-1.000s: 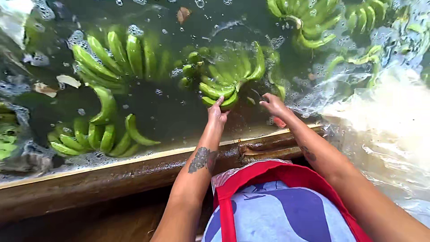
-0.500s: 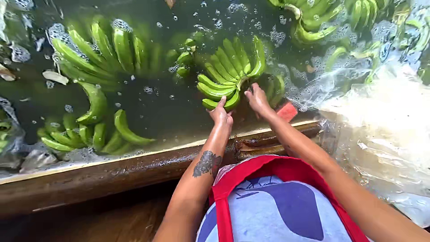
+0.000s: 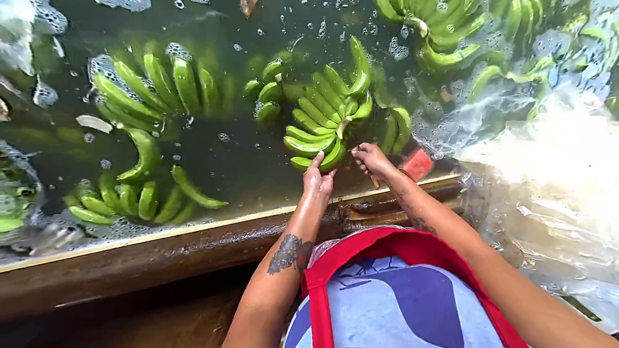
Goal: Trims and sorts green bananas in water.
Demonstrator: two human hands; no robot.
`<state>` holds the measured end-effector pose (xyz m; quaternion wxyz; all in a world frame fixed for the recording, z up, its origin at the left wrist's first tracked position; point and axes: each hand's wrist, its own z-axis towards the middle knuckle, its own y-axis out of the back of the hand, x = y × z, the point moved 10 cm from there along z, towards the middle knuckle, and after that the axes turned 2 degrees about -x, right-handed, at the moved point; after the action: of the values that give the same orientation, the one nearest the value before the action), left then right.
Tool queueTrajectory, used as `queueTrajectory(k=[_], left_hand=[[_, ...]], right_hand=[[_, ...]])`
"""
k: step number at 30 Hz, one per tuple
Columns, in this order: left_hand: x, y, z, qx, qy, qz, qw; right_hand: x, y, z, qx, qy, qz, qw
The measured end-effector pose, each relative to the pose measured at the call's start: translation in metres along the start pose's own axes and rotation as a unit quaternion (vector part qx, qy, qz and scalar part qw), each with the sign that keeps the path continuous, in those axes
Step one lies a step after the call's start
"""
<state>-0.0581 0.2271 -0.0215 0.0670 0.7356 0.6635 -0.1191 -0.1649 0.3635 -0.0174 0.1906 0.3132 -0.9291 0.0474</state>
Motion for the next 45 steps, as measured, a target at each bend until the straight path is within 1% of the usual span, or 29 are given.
queueTrajectory(k=[3, 5, 7, 8, 10, 11, 12, 13, 14, 16, 17, 18, 20, 24, 27, 29, 35, 38, 39, 40, 41, 42, 43, 44, 45], left_hand=[[0.006, 0.005, 0.001, 0.003, -0.006, -0.007, 1.000], [0.008, 0.006, 0.004, 0.000, -0.019, -0.006, 1.000], [0.009, 0.010, 0.013, -0.010, -0.065, 0.011, 0.998], [0.007, 0.014, 0.020, -0.016, -0.103, 0.026, 0.994], [-0.003, 0.021, 0.037, -0.014, -0.165, 0.053, 0.985], [-0.013, 0.018, 0.048, 0.003, -0.176, 0.070, 0.982], [-0.022, 0.016, 0.059, 0.029, -0.171, 0.092, 0.981], [-0.024, 0.026, 0.064, 0.052, -0.143, 0.122, 0.981], [-0.024, 0.034, 0.067, 0.076, -0.104, 0.148, 0.981], [-0.039, 0.029, 0.081, 0.117, -0.046, 0.184, 0.975], [-0.044, 0.033, 0.085, 0.124, -0.024, 0.203, 0.971], [-0.049, 0.038, 0.089, 0.129, -0.009, 0.218, 0.967], [-0.055, 0.043, 0.095, 0.143, 0.014, 0.244, 0.959], [-0.061, 0.043, 0.099, 0.161, 0.033, 0.271, 0.949], [-0.064, 0.044, 0.099, 0.154, 0.036, 0.279, 0.947], [-0.065, 0.045, 0.098, 0.146, 0.035, 0.276, 0.949], [-0.066, 0.047, 0.099, 0.135, 0.032, 0.285, 0.948], [-0.064, 0.045, 0.100, 0.131, 0.039, 0.288, 0.948], [-0.064, 0.044, 0.101, 0.121, 0.034, 0.284, 0.950], [-0.066, 0.046, 0.103, 0.099, 0.011, 0.278, 0.955], [-0.071, 0.051, 0.105, 0.069, -0.026, 0.272, 0.959], [-0.076, 0.057, 0.108, 0.043, -0.064, 0.270, 0.960], [-0.085, 0.062, 0.110, 0.029, -0.092, 0.270, 0.958], [-0.092, 0.068, 0.111, 0.021, -0.111, 0.268, 0.957], [-0.095, 0.079, 0.109, 0.024, -0.111, 0.263, 0.958]], right_hand=[[0.004, -0.007, 0.012, 0.008, -0.002, 0.032, 0.999], [0.006, -0.010, 0.032, 0.008, -0.003, 0.058, 0.998], [0.008, -0.011, 0.047, -0.004, 0.021, 0.033, 0.999], [0.011, -0.013, 0.044, -0.003, 0.056, -0.015, 0.998], [0.031, -0.020, 0.003, 0.035, 0.179, -0.121, 0.976], [0.039, -0.022, -0.016, 0.053, 0.235, -0.143, 0.960], [0.042, -0.021, -0.026, 0.067, 0.255, -0.164, 0.950], [0.030, -0.020, -0.033, 0.080, 0.236, -0.190, 0.950], [0.010, -0.015, -0.029, 0.086, 0.203, -0.228, 0.949], [-0.003, -0.006, 0.000, 0.105, 0.127, -0.317, 0.934], [-0.012, -0.008, 0.010, 0.120, 0.094, -0.349, 0.924], [-0.020, -0.014, 0.019, 0.138, 0.074, -0.362, 0.919], [-0.036, -0.024, 0.034, 0.158, 0.060, -0.341, 0.925], [-0.018, -0.044, 0.019, 0.180, 0.005, -0.306, 0.935], [-0.019, -0.046, 0.016, 0.186, -0.016, -0.324, 0.927], [-0.021, -0.047, 0.019, 0.179, -0.020, -0.333, 0.925], [-0.025, -0.056, 0.023, 0.174, -0.019, -0.308, 0.935], [-0.025, -0.064, 0.040, 0.133, 0.032, -0.280, 0.950], [-0.022, -0.067, 0.047, 0.111, 0.065, -0.274, 0.953], [-0.018, -0.069, 0.049, 0.088, 0.102, -0.280, 0.951], [-0.013, -0.072, 0.040, 0.069, 0.135, -0.305, 0.940], [-0.002, -0.072, 0.019, 0.041, 0.181, -0.343, 0.921], [0.016, -0.068, -0.010, -0.002, 0.255, -0.365, 0.896], [0.036, -0.055, -0.042, -0.059, 0.332, -0.368, 0.867], [0.048, -0.035, -0.063, -0.106, 0.370, -0.362, 0.849]])
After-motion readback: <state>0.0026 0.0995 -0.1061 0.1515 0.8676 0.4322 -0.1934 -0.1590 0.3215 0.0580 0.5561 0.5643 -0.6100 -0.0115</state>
